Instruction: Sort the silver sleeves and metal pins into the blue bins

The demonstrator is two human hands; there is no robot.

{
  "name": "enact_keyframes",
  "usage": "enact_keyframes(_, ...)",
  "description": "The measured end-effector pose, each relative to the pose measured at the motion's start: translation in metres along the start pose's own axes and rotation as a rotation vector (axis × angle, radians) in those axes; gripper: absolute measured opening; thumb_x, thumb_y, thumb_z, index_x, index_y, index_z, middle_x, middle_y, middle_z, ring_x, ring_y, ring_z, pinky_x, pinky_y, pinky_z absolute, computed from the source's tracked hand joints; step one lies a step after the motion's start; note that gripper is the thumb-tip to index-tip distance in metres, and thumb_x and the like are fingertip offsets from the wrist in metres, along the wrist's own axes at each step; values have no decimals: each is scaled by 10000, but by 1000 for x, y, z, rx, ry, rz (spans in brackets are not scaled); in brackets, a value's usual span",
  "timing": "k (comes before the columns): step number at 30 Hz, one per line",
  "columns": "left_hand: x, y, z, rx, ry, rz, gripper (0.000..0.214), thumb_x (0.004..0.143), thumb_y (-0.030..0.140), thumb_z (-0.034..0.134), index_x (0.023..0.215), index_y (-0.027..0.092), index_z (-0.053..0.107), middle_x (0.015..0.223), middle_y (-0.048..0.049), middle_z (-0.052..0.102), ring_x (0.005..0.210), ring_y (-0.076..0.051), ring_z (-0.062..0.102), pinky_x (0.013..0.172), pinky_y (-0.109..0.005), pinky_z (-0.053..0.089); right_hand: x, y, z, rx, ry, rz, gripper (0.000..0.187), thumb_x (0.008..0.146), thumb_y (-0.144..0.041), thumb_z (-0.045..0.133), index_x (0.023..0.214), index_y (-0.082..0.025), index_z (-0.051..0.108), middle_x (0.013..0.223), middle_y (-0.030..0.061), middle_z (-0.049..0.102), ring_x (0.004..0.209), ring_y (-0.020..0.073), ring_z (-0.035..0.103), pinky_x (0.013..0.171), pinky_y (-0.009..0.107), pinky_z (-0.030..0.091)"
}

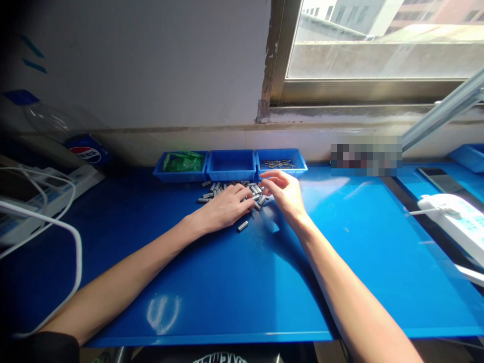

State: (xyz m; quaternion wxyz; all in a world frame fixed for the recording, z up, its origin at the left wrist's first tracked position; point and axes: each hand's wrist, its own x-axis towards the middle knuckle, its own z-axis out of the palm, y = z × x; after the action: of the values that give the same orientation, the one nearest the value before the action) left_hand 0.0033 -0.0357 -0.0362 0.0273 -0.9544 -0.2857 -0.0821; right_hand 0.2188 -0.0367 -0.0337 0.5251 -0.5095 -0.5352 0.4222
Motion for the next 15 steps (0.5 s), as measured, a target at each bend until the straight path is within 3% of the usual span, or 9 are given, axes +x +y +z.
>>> enact_keyframes(4, 2, -1, 4, -96, 64, -15, 210, 1143, 192, 502, 1189, 162, 705, 1338, -159, 727, 1224, -312, 613, 1014, -445, 508, 0, 0, 0, 8, -3, -2, 143, 815, -373, 820, 938, -300, 820, 796, 34, 768, 717, 272, 682, 838, 521, 638)
enact_keyframes(7, 2, -5, 0, -310, 207, -40, 177, 1144, 187, 502, 1169, 172, 676, 1217, -128, 758, 1169, -270, 652, 1025, -404, 535, -1, -1, 1, -1, -19, 1, 158, 822, -365, 809, 959, -286, 820, 812, 42, 770, 725, 271, 682, 832, 517, 630)
enact_keyframes(11, -2, -15, -12, -479, 406, -64, 112, 1121, 186, 562, 1112, 175, 673, 1056, -86, 771, 1017, -224, 682, 925, -341, 566, -3, -2, 2, -22, -49, 16, 191, 842, -386, 805, 991, -268, 812, 742, 27, 727, 732, 288, 690, 844, 529, 617)
enact_keyframes(15, -7, -25, -21, -484, 430, -87, 45, 1059, 162, 664, 1067, 190, 698, 994, -50, 788, 962, -213, 698, 906, -333, 568, -5, -1, 4, 7, -90, 22, 201, 848, -384, 844, 1024, -288, 822, 753, 37, 740, 737, 296, 708, 882, 561, 624)
